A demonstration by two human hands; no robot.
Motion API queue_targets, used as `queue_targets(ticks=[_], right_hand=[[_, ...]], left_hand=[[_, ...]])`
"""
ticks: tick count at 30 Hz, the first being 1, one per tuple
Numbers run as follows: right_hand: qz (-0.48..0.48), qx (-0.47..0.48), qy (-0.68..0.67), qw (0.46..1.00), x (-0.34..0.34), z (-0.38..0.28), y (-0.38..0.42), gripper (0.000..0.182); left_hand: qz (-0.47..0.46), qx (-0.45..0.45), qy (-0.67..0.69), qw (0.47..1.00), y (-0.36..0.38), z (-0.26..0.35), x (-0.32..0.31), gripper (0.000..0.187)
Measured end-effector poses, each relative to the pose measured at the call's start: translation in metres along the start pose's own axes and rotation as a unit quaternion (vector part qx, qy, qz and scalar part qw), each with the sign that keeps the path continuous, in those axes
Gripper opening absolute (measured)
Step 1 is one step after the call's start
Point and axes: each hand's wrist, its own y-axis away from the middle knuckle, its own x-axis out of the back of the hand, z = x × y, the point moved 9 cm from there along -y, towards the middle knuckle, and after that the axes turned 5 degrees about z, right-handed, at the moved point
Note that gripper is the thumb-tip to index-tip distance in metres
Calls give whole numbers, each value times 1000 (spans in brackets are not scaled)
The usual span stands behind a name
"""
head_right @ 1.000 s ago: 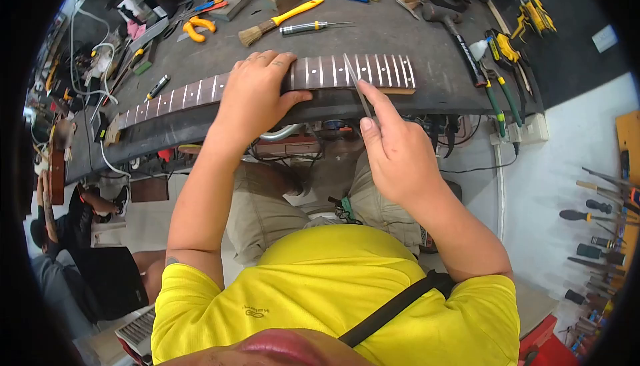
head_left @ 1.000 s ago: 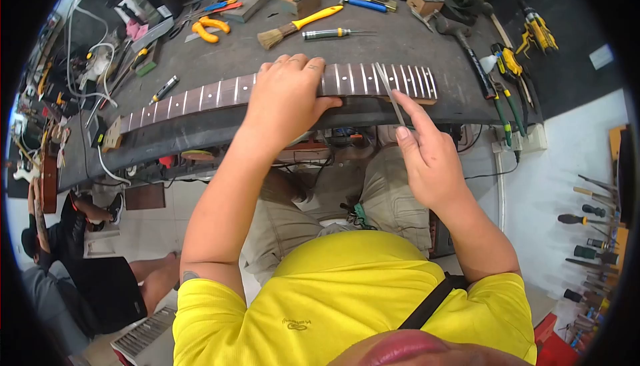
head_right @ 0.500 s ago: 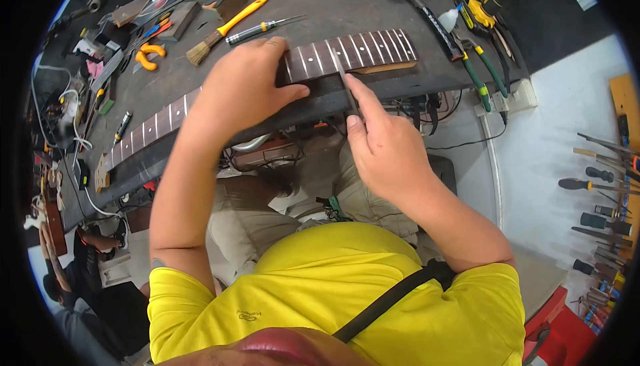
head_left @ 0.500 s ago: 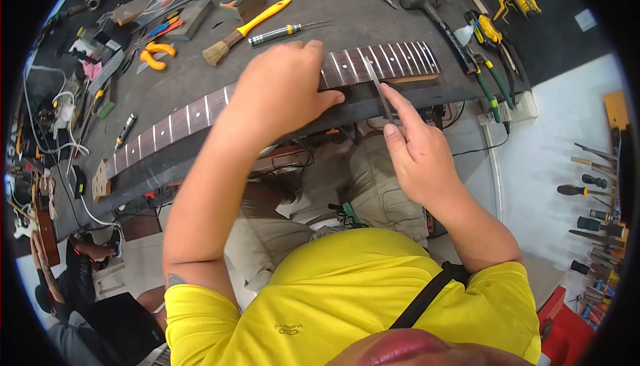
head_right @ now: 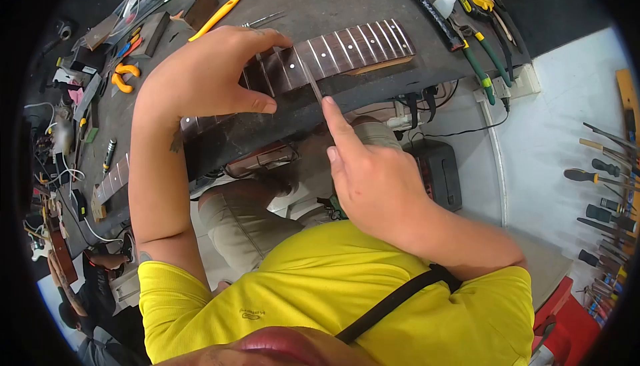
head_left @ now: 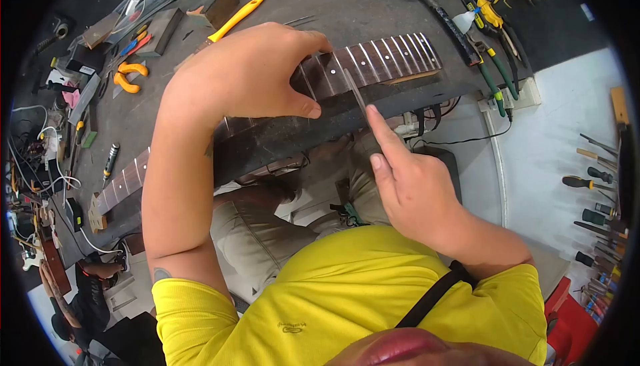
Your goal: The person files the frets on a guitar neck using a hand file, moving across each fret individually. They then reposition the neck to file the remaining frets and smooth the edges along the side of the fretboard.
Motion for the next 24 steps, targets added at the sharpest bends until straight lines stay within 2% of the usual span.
queue_targets(ticks=[2,4,7,10,13,15,17,19,22,24], right_hand=[[-11,4,9,1000,-2,-1,-5,62],[19,45,52,997,-2,-7,-23,67],[40,60,39,997,-3,-3,-36,66],[-9,17,17,1000,-1,2,2,65],[3,24,0,1000,1,0,1,63],[9,16,-13,1000,-2,2,-16,63],[23,16,-37,999,-2,2,-39,63],[47,53,-21,997,1,2,-21,63],[-25,9,-17,999,4,6,10,60],[-20,20,-12,1000,7,4,-7,60]], left_hand=[[3,-9,12,1000,0,-2,0,76],[2,-19,22,1000,1,-1,-3,77],[3,1,15,1000,-1,-6,-3,76],[4,-9,24,1000,-2,-6,-3,75],[5,-19,19,1000,-1,-4,-5,76],[-13,43,28,999,-2,-6,-2,75],[7,9,28,1000,-2,-9,-5,75],[21,-24,25,999,-2,-7,-3,74],[16,-22,8,1000,-1,-5,-3,75],[15,-24,7,1000,-1,-4,-3,75]])
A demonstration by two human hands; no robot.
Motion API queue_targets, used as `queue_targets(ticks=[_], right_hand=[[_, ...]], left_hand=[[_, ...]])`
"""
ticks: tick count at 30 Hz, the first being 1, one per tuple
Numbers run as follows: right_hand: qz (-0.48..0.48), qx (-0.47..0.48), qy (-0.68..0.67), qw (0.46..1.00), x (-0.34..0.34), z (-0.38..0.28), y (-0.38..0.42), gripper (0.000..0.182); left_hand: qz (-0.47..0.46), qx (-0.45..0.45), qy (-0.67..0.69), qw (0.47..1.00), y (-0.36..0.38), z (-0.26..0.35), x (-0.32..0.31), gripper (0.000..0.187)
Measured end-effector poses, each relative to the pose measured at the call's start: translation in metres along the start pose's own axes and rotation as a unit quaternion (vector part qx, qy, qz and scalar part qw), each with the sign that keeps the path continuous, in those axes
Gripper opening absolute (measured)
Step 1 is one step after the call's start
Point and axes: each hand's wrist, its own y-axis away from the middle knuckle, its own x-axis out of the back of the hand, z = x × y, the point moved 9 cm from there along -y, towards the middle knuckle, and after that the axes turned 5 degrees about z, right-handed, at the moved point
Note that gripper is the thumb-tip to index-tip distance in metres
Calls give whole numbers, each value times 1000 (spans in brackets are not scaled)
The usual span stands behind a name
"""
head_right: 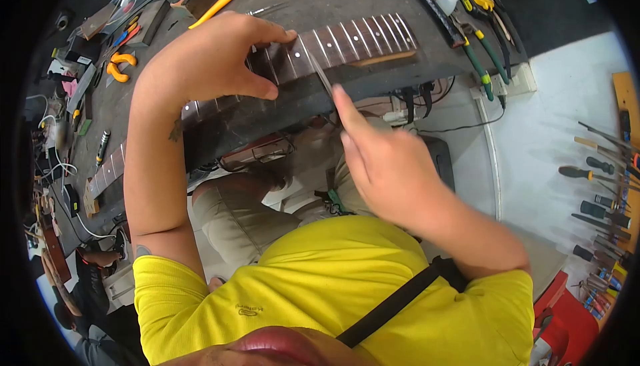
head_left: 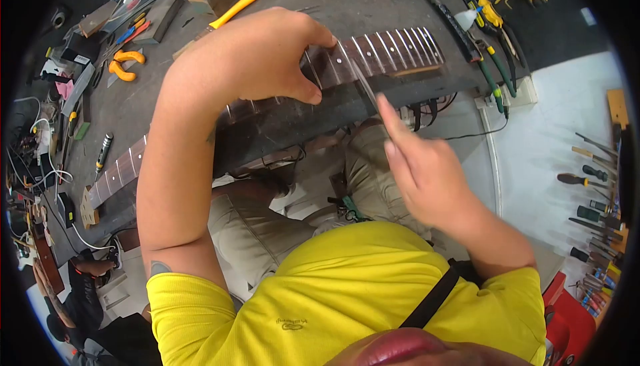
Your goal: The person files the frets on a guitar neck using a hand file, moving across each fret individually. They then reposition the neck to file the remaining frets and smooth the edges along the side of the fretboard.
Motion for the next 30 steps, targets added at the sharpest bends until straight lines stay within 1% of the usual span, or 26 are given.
queue_targets(ticks=[1,2,3,5,6,7,9,10,12,14,18,20,22,23,26,28,30], right_hand=[[6,4,4,1000,0,0,-10,60],[32,15,-21,999,-3,3,-23,61],[35,16,-20,999,-4,4,-26,61],[44,6,-30,999,-6,6,-30,60],[46,7,-30,998,-5,5,-19,60],[37,8,-19,999,-4,3,2,61],[27,13,-6,1000,-2,2,9,61],[21,16,4,1000,-1,1,6,62],[16,8,10,1000,-2,5,-4,64],[29,25,29,999,-3,4,-30,66],[41,28,17,999,-4,3,-1,64],[32,6,-10,999,-4,4,17,64],[37,23,9,999,-4,4,2,64],[44,35,27,998,-4,3,-5,64],[49,27,26,998,-7,5,-27,66],[37,21,29,999,-3,-1,-7,64],[21,18,34,999,-3,-2,7,63]], left_hand=[[-7,-3,3,1000,0,2,-3,75],[-9,16,20,1000,0,-2,-3,75],[-6,36,34,999,-1,-5,-1,74],[-10,33,28,999,-1,-4,0,75],[-14,32,26,999,-1,-5,-2,75],[-12,32,25,999,0,-6,-3,75],[6,-11,13,1000,1,-1,-1,76],[7,-10,12,1000,1,0,2,76],[-17,31,8,999,0,-1,1,76],[-20,30,16,999,0,0,-1,76],[-10,21,35,999,1,0,1,77],[5,9,22,1000,2,-3,0,77],[13,-6,11,1000,2,-2,1,77],[5,2,20,1000,1,-2,1,77],[-4,18,30,999,0,1,2,77],[-7,29,31,999,1,-4,1,77],[16,-21,10,1000,2,-2,0,77]])
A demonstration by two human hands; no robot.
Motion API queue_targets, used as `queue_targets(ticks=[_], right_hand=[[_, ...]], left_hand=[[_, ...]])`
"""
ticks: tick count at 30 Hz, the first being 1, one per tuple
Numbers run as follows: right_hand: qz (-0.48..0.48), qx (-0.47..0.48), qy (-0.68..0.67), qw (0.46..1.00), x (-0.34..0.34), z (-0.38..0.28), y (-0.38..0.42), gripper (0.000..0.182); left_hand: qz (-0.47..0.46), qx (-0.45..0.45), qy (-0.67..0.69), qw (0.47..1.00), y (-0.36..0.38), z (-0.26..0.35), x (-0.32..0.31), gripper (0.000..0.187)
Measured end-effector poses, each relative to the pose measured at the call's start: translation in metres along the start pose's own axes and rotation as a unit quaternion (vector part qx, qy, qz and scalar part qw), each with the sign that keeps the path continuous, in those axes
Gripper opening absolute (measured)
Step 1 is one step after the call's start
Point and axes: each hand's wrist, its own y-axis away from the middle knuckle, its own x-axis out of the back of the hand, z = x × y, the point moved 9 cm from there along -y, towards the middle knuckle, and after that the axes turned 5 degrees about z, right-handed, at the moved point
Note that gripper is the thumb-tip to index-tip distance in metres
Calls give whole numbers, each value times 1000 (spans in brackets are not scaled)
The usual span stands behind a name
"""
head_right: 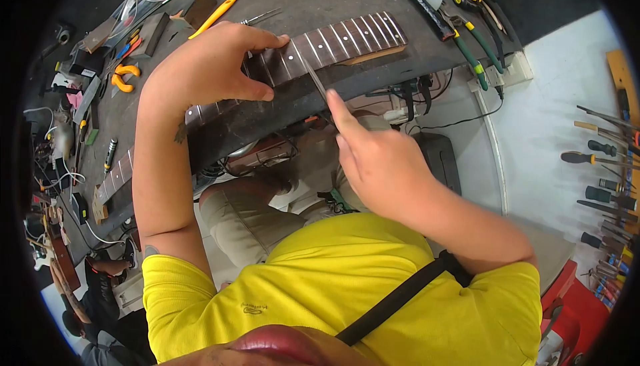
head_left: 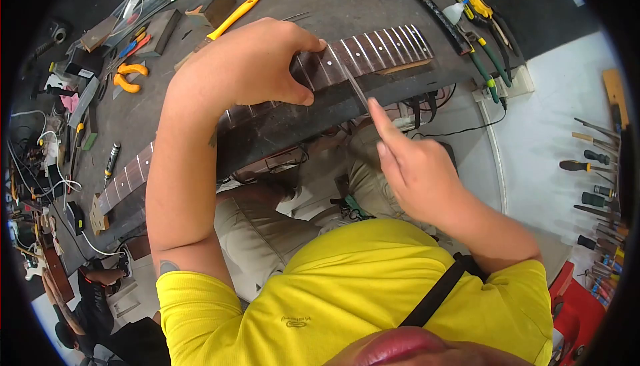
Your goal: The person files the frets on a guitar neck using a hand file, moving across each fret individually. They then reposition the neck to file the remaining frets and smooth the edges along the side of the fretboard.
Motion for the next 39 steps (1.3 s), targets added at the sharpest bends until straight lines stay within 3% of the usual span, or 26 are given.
queue_targets(ticks=[6,12,16,18,21,25,27,33,39], right_hand=[[26,9,-9,1000,-7,3,-30,65],[23,-3,-29,999,-2,2,13,63],[47,20,-7,999,-2,1,-31,62],[5,-15,-8,1000,0,-1,-47,60],[-25,-26,8,999,5,-6,-16,57],[1,-12,14,1000,4,-2,-33,57],[14,2,4,1000,4,-2,-57,59],[5,-28,-19,999,11,-4,-23,58],[6,-15,6,1000,6,0,-55,55]], left_hand=[[-25,41,8,999,-1,5,3,77],[-20,42,-1,999,-1,-2,-1,78],[-23,30,8,999,-2,3,-1,77],[-45,59,22,997,-2,1,1,78],[-33,40,17,999,-1,1,0,77],[-51,52,11,997,0,1,-6,76],[9,-6,0,1000,0,0,0,75],[-25,51,-12,998,0,6,3,76],[-1,9,-8,1000,0,1,0,76]])
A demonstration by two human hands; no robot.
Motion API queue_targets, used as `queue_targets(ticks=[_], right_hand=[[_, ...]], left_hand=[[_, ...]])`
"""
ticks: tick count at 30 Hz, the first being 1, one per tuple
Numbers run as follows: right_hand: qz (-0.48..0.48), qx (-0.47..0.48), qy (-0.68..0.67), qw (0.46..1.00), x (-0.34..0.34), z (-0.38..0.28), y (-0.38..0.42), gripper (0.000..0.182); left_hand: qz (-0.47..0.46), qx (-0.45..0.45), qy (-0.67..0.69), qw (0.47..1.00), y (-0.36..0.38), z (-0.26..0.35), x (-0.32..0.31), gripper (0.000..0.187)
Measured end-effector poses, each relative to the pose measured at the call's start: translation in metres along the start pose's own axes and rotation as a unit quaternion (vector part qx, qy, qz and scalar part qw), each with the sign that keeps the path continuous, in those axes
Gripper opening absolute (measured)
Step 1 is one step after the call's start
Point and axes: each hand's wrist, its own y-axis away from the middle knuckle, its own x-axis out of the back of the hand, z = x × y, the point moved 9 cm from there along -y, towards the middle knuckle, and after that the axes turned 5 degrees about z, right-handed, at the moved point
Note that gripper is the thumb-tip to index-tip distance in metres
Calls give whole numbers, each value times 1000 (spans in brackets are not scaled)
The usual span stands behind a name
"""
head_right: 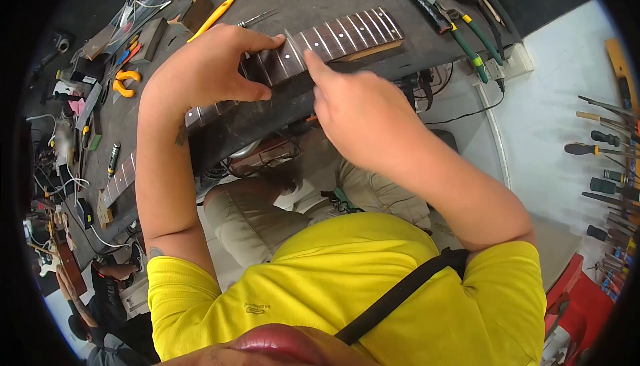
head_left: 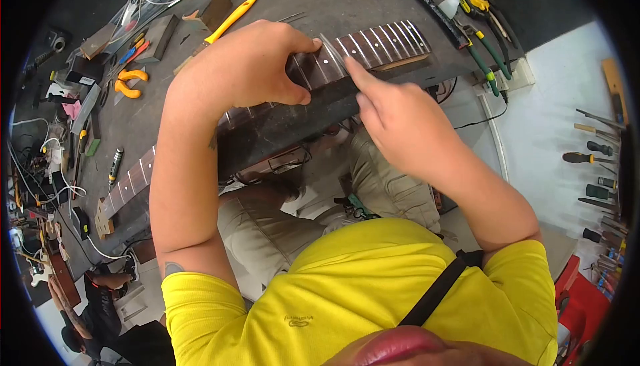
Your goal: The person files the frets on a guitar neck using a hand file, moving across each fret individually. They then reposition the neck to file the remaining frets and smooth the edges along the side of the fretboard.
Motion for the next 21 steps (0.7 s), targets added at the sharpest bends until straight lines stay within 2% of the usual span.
queue_targets(ticks=[2,3,4,6,9,12,13,16,19,21], right_hand=[[0,2,-8,1000,6,-5,27,52],[-49,-42,-11,998,7,-2,33,51],[-51,-38,-10,998,5,-2,26,51],[1,3,6,1000,6,-4,11,53],[17,22,-8,1000,-2,-2,-14,54],[5,10,8,1000,3,-5,23,55],[-33,-29,-7,999,4,-4,35,57],[2,19,-6,1000,7,-11,33,57],[-5,4,-5,1000,-3,-3,-11,56],[0,22,9,1000,-6,-3,-20,56]], left_hand=[[-4,8,3,1000,0,3,1,76],[-9,18,6,1000,0,3,2,76],[-7,21,6,1000,0,1,4,76],[-4,2,-1,1000,0,3,2,76],[1,-5,3,1000,0,1,0,76],[-15,17,9,1000,-1,2,1,76],[-10,21,8,1000,0,3,3,76],[-30,46,9,998,1,3,1,76],[-14,19,-23,999,0,1,0,75],[25,-36,-10,999,1,-2,-1,75]])
